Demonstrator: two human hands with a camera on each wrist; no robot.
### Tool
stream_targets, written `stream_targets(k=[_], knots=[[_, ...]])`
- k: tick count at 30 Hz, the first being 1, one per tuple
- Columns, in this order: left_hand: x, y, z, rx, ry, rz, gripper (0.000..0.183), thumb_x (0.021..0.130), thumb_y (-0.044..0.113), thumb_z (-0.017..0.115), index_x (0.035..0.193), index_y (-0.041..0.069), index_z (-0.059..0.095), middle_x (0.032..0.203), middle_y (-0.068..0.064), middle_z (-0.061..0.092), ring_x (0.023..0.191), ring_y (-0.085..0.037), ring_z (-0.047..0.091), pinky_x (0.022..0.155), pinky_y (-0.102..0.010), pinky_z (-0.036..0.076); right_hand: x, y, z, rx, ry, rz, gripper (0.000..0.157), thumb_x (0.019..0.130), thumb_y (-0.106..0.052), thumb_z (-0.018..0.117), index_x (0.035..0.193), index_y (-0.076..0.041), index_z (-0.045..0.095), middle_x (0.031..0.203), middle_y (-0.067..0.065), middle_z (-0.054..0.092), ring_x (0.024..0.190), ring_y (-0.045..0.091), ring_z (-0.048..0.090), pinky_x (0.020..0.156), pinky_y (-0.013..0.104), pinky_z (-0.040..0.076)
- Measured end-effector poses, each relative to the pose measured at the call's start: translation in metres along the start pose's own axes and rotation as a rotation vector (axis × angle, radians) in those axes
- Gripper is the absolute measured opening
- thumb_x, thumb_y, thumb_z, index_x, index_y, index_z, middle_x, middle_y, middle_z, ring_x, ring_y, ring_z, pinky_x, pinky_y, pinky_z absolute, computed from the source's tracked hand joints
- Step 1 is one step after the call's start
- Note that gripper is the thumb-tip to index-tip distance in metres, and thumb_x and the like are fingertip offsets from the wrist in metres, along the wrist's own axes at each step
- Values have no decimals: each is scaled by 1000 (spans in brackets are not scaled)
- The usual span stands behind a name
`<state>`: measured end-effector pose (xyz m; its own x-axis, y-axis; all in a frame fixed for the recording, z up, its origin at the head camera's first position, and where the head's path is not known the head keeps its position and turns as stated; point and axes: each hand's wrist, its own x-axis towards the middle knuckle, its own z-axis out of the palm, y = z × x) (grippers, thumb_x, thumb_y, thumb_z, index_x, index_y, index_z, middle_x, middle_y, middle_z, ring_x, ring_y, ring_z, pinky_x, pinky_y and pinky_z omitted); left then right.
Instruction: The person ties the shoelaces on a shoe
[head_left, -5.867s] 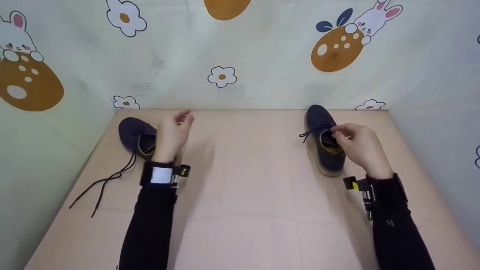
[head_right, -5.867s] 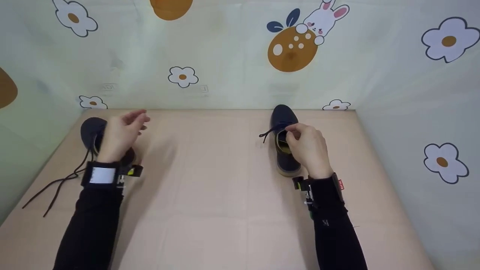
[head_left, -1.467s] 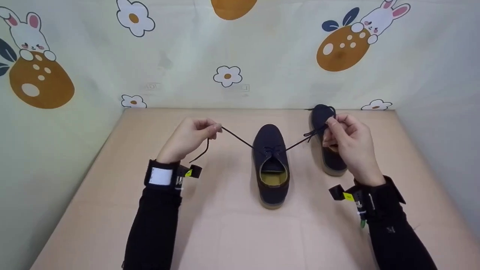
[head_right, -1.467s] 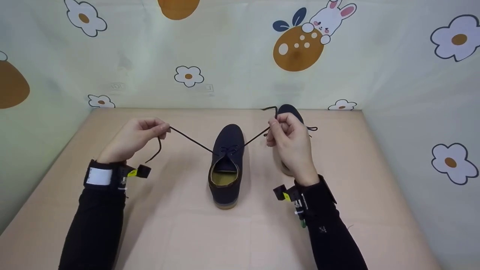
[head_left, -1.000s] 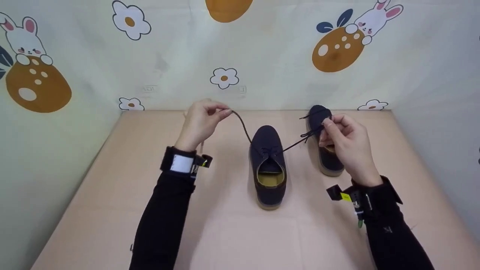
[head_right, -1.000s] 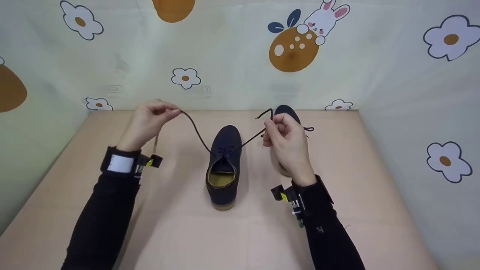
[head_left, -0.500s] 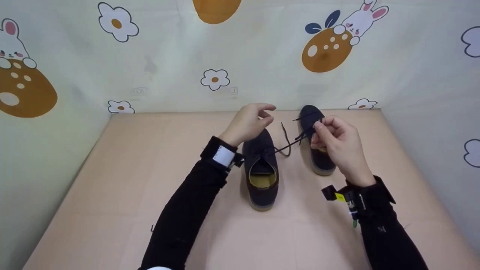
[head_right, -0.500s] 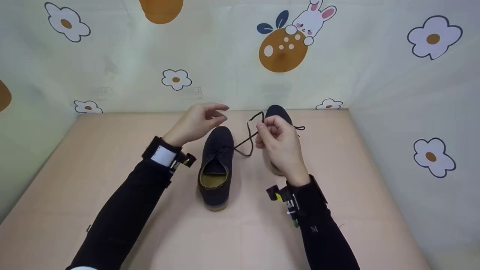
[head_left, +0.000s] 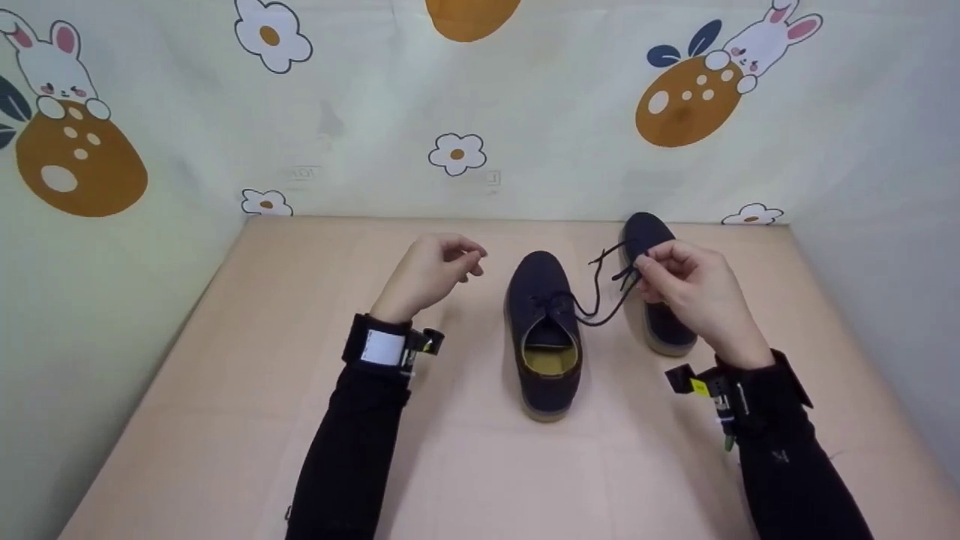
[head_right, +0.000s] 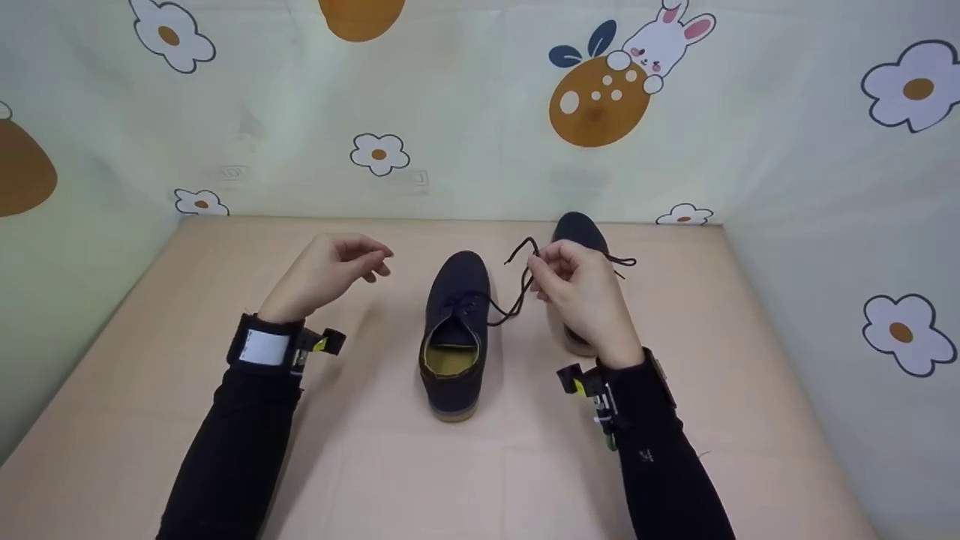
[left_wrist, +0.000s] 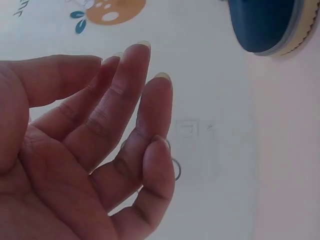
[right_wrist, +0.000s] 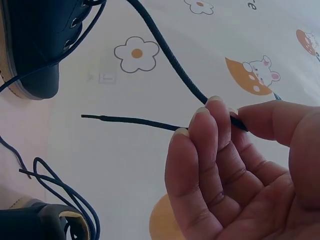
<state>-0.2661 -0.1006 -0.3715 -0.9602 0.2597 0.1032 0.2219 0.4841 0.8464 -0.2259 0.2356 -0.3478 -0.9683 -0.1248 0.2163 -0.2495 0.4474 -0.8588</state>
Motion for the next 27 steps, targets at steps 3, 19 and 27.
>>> stream_targets(k=[3,19,27], knots=[[0,1,-3,-26,7,8,18,100,21,60,104,10,74,87,-8,73,79,-23,67,75,-34,52,12,-3,4,-95,-53,-13,23,98,-23,65,99,0,67,80,14,69,67,21,66,62,28,56],[-4,11,-1,95,177,137,25,97,32,65,85,11,75,72,3,65,65,-14,56,60,-30,42,73,-40,73,-308,-364,-238,25,100,-10,58,124,-7,65,111,8,70,95,20,66,79,36,53],[8,0,40,206,-274,212,23,90,20,75,108,7,71,97,-4,68,87,-14,60,77,-29,49,41,19,62,-629,-355,-166,21,82,-4,71,103,-5,70,72,1,62,64,17,55,62,35,45]])
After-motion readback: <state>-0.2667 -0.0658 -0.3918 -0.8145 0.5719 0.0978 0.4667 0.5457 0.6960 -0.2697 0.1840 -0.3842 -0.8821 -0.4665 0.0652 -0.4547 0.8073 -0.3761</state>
